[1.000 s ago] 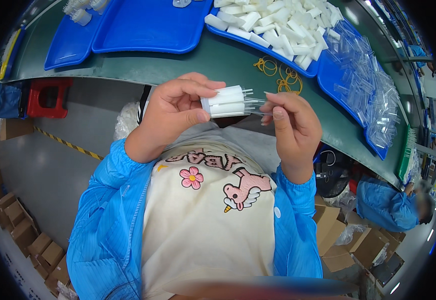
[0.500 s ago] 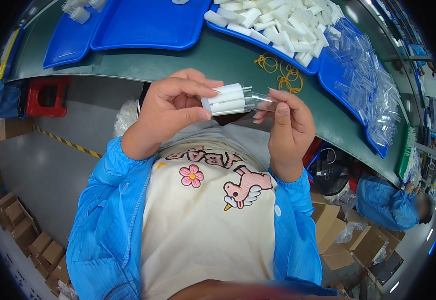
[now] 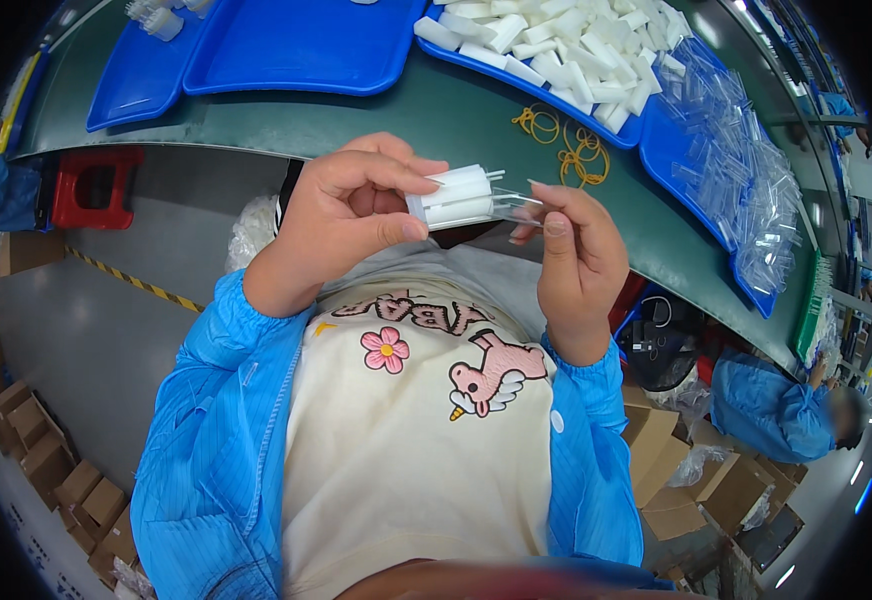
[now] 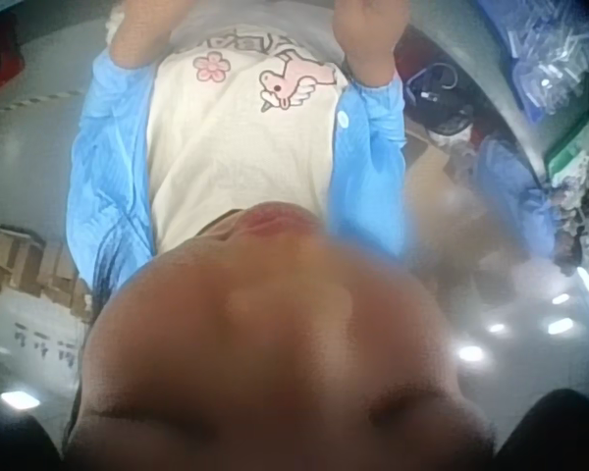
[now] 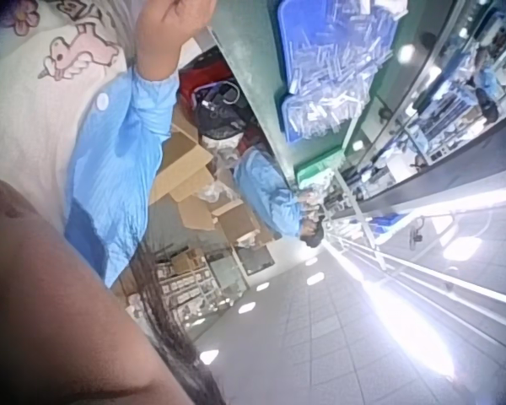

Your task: The person assembles components by inserting white blocks onto plastic pronged holders by hand, secures them with rubber bands, and places the finished assemblies onto a tray.

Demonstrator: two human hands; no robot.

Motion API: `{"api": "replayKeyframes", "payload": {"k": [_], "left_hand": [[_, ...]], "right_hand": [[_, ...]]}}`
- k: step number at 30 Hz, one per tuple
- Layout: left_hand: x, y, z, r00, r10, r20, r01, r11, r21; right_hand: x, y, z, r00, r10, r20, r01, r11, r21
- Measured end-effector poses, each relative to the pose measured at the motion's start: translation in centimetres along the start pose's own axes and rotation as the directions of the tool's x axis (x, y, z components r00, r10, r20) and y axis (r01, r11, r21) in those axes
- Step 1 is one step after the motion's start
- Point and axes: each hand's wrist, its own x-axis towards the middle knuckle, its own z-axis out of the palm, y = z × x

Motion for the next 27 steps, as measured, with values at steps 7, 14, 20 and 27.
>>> {"api": "replayKeyframes", "payload": {"k": [7, 14, 20, 27], "left_hand": [[0.1, 2.1, 0.0, 0.996, -0.082, 0.016, 0.077, 0.969, 0.233], [0.7, 3.8, -0.7, 0.977, -0.158, 0.141, 0.082, 0.895, 0.439], [0.6, 3.5, -0.6, 0.975, -0.197, 0.107, 0.141, 0.908, 0.395], [0.8, 3.9, -0.2, 0.972, -0.219, 0.085, 0.166, 0.896, 0.413]], "right_hand": [[-0.7, 0.6, 1.9, 0.989, 0.063, -0.132, -0.038, 0.982, 0.183], [-0.3, 1.6, 1.4, 0.997, 0.062, -0.045, -0.052, 0.978, 0.203], [-0.4, 1.5, 1.8, 0.996, 0.071, -0.05, -0.056, 0.966, 0.251], [-0.7, 1.6, 2.5, 0.99, 0.06, -0.131, -0.027, 0.97, 0.24]]}}
